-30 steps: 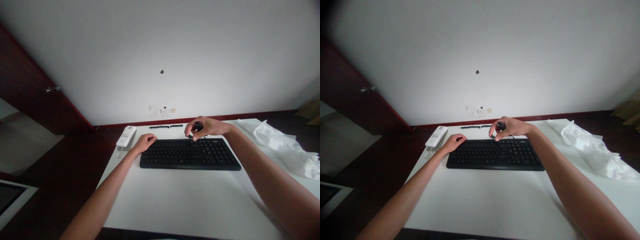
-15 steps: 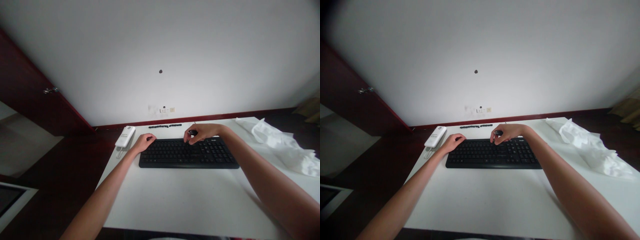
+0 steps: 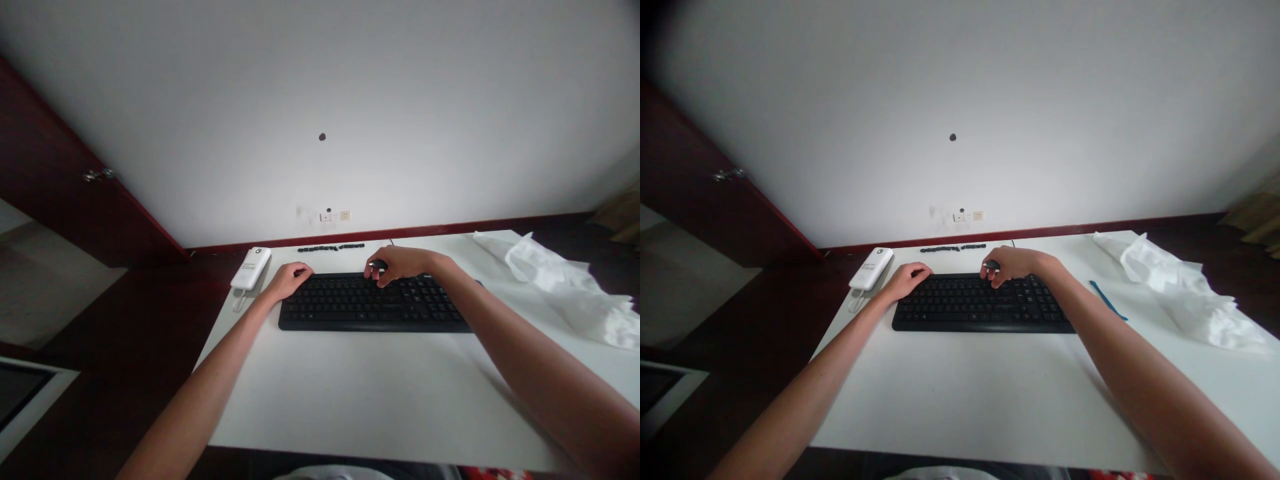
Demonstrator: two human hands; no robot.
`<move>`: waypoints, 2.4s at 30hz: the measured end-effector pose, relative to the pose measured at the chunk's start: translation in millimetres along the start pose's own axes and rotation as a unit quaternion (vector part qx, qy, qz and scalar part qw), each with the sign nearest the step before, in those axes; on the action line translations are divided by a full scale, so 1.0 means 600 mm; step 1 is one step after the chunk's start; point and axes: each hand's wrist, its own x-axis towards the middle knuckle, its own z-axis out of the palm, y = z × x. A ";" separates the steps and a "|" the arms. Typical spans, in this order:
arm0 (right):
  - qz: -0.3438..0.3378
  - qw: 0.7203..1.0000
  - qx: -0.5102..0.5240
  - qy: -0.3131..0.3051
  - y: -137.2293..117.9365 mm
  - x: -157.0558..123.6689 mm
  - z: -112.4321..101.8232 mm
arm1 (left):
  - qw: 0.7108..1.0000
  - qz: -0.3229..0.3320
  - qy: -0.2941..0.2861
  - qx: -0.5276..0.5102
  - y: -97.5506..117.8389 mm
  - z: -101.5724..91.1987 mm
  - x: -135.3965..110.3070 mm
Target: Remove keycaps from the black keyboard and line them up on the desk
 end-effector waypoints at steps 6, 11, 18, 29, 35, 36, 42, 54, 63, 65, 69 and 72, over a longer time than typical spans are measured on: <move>0.037 0.997 -0.060 0.024 -0.014 0.001 0.006 | 1.000 0.000 -0.002 0.002 0.001 -0.001 0.001; 0.031 0.994 -0.103 0.033 -0.016 0.001 0.005 | 1.000 -0.002 -0.002 0.008 0.004 -0.003 0.001; 0.039 0.995 -0.079 0.042 -0.011 -0.001 0.002 | 1.000 0.002 0.000 0.004 0.003 -0.002 0.000; 0.015 0.993 -0.082 0.079 -0.010 -0.005 -0.001 | 1.000 0.003 0.000 -0.002 -0.001 -0.001 0.001; 0.002 0.994 -0.099 0.050 -0.022 -0.007 -0.002 | 1.000 -0.002 -0.002 -0.001 0.001 -0.001 0.000; 0.003 0.993 -0.109 0.044 -0.021 -0.005 0.000 | 1.000 -0.003 -0.002 -0.001 0.001 -0.001 0.000; 0.001 0.996 -0.089 0.030 -0.007 0.003 0.006 | 1.000 -0.001 -0.001 -0.001 0.003 -0.002 0.000; -0.005 0.994 -0.100 0.037 -0.010 -0.003 0.002 | 1.000 0.003 0.000 0.004 0.002 -0.002 0.000; 0.023 0.989 -0.139 0.042 -0.024 -0.002 0.011 | 1.000 -0.001 0.001 0.001 0.000 -0.001 0.001; 0.032 0.987 -0.150 0.040 -0.028 -0.001 0.014 | 1.000 -0.001 0.002 0.000 -0.001 0.000 0.001; 0.051 0.986 -0.151 0.040 -0.032 0.000 0.020 | 1.000 0.001 0.002 -0.001 -0.002 0.000 0.001; 0.049 0.985 -0.158 0.044 -0.031 0.000 0.020 | 1.000 -0.001 0.001 -0.001 -0.001 -0.001 0.000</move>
